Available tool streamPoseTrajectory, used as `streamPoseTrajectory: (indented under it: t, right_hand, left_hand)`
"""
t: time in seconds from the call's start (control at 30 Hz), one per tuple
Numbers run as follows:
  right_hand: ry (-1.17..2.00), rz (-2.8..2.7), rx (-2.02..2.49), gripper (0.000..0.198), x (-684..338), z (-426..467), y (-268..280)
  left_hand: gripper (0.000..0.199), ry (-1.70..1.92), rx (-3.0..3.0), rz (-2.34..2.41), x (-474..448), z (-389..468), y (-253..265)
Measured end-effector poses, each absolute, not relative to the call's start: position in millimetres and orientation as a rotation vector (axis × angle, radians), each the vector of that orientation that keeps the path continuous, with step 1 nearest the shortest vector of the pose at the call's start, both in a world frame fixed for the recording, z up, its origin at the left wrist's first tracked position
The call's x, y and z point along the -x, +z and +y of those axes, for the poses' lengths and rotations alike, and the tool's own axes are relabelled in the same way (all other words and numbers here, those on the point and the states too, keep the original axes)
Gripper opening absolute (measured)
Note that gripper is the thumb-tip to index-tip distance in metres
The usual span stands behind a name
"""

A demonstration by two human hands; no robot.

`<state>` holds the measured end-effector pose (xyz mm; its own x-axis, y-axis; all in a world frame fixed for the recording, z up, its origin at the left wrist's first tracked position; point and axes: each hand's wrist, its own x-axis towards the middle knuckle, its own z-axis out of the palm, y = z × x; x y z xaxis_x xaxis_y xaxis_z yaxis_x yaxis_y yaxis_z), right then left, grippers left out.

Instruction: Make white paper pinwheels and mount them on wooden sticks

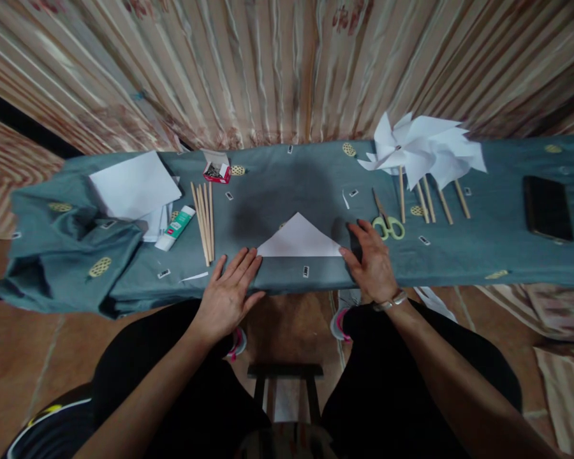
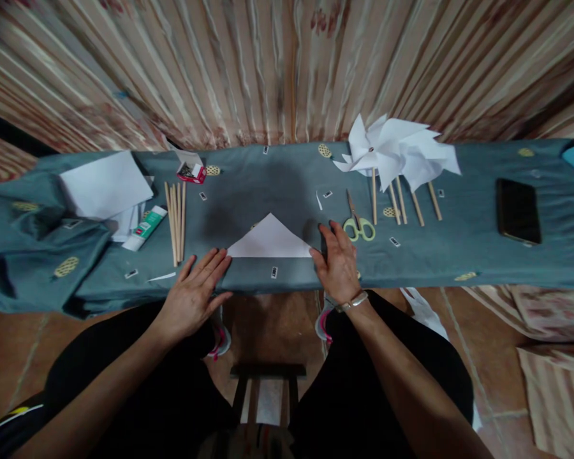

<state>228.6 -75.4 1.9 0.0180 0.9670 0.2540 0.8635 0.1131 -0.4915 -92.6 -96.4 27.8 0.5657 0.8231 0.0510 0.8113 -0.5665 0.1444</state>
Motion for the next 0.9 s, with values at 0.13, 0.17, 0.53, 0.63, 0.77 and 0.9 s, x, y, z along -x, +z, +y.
streamPoseTrajectory:
  t: [0.13,0.17,0.53,0.63,0.77,0.9]
  right_hand:
    - [0.253,-1.868,1.730,0.045,-230.6,-80.0,5.1]
    - [0.258,-1.864,1.714,0.043,-229.6,-80.7,6.5]
    - [0.358,-1.971,1.572,0.054,-199.1,-82.7,19.6]
    - [0.395,-1.995,1.510,0.049,-191.0,-88.1,21.9]
    - [0.481,-1.971,1.458,0.040,-186.8,-95.2,26.5]
    - [0.534,-1.952,1.492,0.036,-186.0,-97.3,28.2]
  left_hand:
    - [0.061,0.257,-2.671,1.434,101.3,-106.1,24.7]
    - [0.062,0.298,-2.656,1.438,103.0,-110.4,24.2]
    - [0.040,0.784,-1.412,1.282,44.3,-150.6,31.4]
    - [0.042,0.819,-1.086,1.238,37.6,-147.2,27.1]
    - [0.029,0.836,-1.546,1.348,42.5,-136.0,29.5]
    - [0.038,0.739,-2.271,1.355,38.4,-117.7,33.8]
